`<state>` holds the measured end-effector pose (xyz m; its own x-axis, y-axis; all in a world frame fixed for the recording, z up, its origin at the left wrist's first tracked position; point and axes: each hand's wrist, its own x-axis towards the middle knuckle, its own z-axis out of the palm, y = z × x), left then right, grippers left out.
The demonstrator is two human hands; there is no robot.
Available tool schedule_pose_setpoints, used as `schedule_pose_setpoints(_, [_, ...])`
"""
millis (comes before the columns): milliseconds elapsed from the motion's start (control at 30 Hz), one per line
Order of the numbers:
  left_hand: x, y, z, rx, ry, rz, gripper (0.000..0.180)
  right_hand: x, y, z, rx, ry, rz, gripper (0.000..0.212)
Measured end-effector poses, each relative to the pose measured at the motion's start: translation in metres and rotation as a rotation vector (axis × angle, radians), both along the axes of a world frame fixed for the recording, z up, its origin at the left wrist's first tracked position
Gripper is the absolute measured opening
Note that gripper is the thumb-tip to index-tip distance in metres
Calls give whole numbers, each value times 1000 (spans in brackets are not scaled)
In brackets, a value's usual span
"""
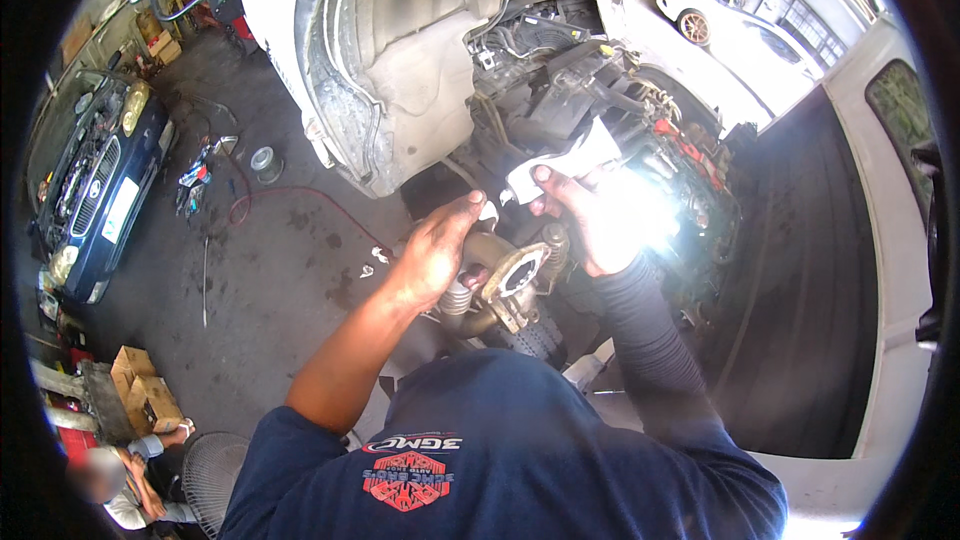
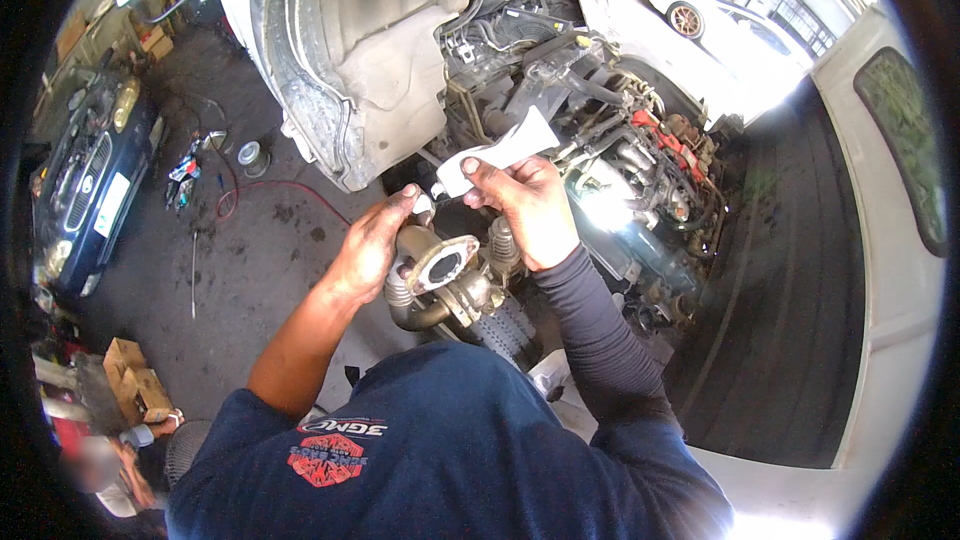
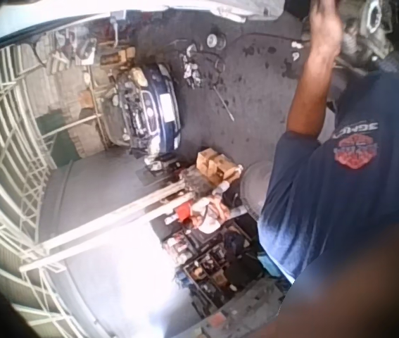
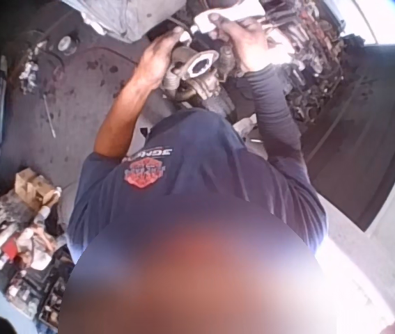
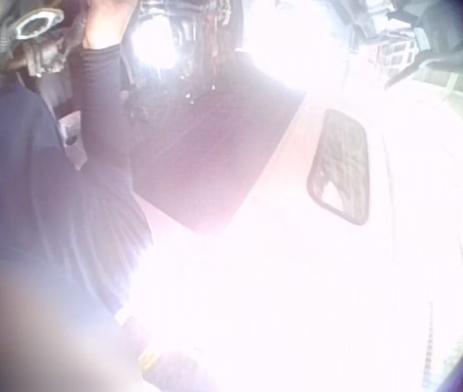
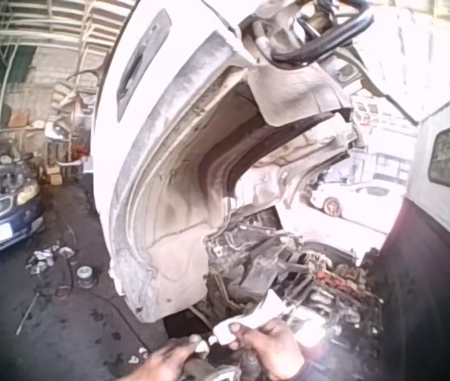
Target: The person cleans an exhaust manifold with a rag, applies sealant to the flange, and installs it onto the engine. They then tighten bolts with a wrench and install a metal heat shield over the manifold.
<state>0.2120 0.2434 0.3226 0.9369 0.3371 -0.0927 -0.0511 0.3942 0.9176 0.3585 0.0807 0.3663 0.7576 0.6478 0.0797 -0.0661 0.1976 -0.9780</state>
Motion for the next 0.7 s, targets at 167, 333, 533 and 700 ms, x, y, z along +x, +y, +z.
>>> schedule_pose_setpoints(167, [-22,7,-4,-18,9,18,45,-27,17,-6,-31,-87,49,23])
schedule_pose_setpoints(333, [-47,12,-18,9,27,82,49,-45,22,-14,-181,-308,153,21])
schedule_pose_setpoints(533, [-94,1,-37,212,209,132,56,-37,27,-28,-233,-243,531,23])
schedule_pose_setpoints(700, [-135,-34,-48,553,288,382,64,-48,27,-38,-109,-281,755,42])
